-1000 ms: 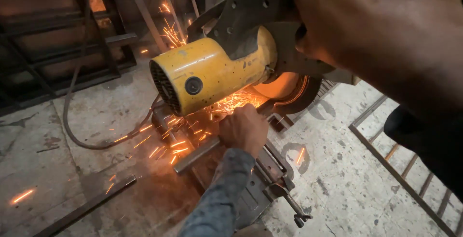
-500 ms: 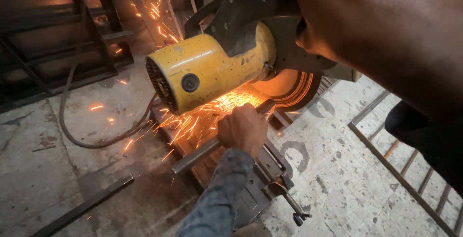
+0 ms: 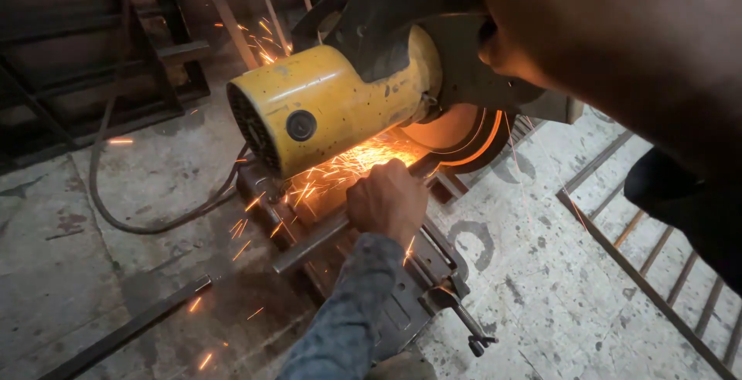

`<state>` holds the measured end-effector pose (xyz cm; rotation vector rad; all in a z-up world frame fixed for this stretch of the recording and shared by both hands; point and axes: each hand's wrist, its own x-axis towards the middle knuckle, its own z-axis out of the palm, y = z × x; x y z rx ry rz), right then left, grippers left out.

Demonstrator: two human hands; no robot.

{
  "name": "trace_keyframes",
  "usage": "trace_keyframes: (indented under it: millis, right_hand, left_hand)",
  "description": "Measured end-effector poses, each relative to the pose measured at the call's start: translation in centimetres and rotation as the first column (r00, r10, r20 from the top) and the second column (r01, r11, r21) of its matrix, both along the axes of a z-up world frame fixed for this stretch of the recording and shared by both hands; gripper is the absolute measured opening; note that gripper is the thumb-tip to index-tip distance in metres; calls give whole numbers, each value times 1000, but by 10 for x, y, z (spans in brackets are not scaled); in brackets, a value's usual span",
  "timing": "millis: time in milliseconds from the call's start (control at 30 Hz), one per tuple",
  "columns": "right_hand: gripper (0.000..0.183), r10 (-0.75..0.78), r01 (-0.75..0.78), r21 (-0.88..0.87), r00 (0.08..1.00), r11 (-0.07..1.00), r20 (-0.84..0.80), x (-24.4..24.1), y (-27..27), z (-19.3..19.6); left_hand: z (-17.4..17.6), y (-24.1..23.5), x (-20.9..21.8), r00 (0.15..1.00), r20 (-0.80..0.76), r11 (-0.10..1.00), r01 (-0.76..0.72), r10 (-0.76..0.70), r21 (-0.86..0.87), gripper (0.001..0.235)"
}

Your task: Measure and cut a metal bar using a circular saw.

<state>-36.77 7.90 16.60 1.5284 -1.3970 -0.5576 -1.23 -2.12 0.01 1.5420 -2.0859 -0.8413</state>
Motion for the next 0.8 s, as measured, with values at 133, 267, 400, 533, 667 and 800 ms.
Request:
trace_keyframes:
  millis: [133, 267, 400, 533, 667, 800]
  right_hand:
    - [25, 14, -14, -8, 1000, 1000, -3, -2, -12, -3]
    - [24, 28, -28, -13, 1000, 1000, -4, -21, -8, 4]
    - [23, 44, -44, -18, 999, 999, -6, -35, 2, 6]
    - [22, 55, -55, -23, 998, 998, -8, -40, 13, 4]
    - [21, 70, -70, -28, 998, 997, -9, -36, 15, -1]
    - [20, 85, -85, -32, 996, 996, -11, -25, 12, -9]
  left_hand:
    - [-8, -1, -3, 999, -34, 998, 23, -25, -62, 23]
    - [-6, 0, -2, 999, -35, 998, 17, -20, -68, 24]
    - [-7, 2, -2, 998, -61, 998, 19, -23, -53, 23]
    - [0, 5, 0, 998, -63, 996, 19, -24, -82, 22]
    - [-2, 6, -1, 998, -64, 999, 14, -17, -48, 22]
    - [-6, 5, -4, 999, -34, 999, 6, -7, -34, 21]
